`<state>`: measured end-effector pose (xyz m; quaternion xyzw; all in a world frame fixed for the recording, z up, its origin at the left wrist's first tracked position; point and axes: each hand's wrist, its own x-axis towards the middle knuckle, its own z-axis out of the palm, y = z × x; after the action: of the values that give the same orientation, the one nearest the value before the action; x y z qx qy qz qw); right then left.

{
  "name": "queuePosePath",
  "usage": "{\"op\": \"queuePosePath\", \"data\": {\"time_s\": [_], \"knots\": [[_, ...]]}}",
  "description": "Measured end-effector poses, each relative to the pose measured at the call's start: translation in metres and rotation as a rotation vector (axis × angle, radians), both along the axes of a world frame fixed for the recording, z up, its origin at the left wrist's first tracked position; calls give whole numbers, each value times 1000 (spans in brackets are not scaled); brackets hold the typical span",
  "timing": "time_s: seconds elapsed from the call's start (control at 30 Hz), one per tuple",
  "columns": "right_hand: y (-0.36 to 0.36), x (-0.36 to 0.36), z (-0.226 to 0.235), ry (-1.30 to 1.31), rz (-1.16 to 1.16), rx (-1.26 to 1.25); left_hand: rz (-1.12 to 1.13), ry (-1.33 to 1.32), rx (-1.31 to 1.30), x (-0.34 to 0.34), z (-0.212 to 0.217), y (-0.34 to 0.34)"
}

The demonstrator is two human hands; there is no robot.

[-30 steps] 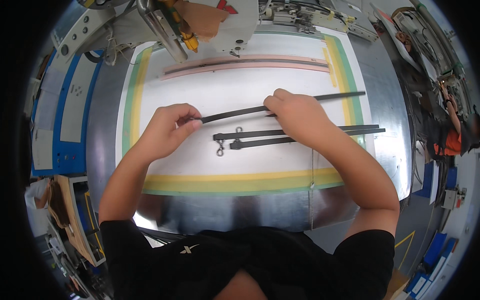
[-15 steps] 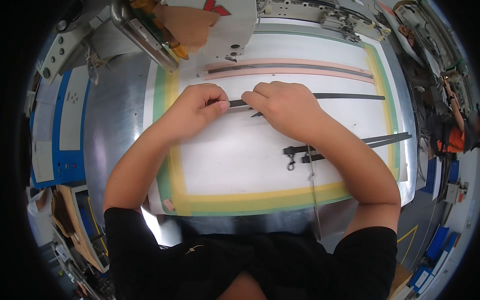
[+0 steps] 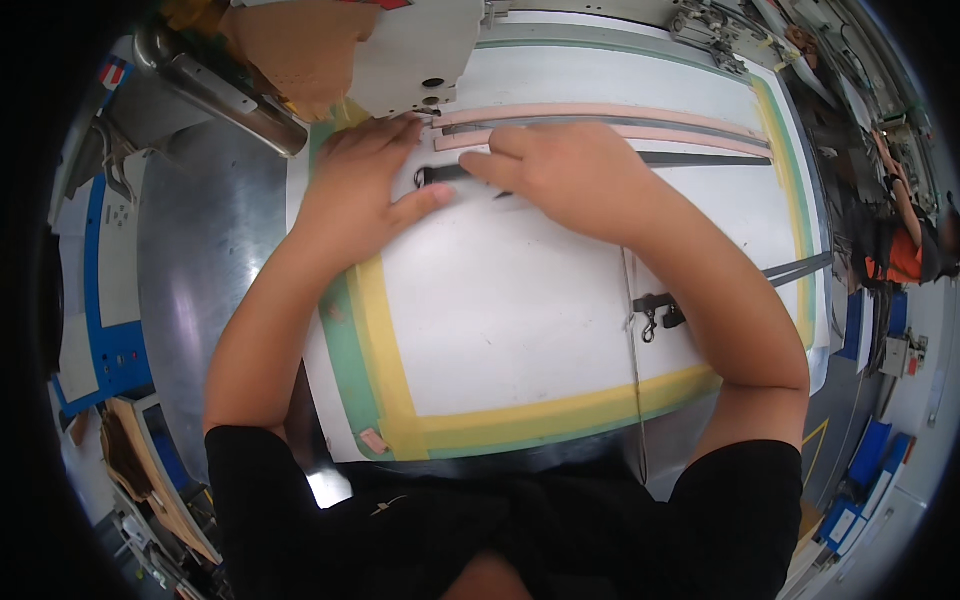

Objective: Positioning and machine-sewing components onto fabric or leather straps at an industrial workstation.

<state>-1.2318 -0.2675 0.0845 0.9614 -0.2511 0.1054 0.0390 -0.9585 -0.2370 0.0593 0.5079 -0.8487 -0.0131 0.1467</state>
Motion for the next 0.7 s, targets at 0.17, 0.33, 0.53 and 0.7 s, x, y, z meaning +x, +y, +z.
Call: {"op": "queuePosePath", "data": {"time_s": [0.17, 0.33, 0.53, 0.7], "knots": [[-36, 8, -4, -66, -53, 28, -8, 113, 22, 6, 0, -3], [-47, 1, -23, -178, -37, 5, -108, 119, -52, 0, -11, -9], [-48, 5, -23, -198, -19, 55, -73, 141, -85, -1, -12, -8], [-47, 6, -23, -182, -38, 72, -71, 110, -53, -2, -6, -9]]}}
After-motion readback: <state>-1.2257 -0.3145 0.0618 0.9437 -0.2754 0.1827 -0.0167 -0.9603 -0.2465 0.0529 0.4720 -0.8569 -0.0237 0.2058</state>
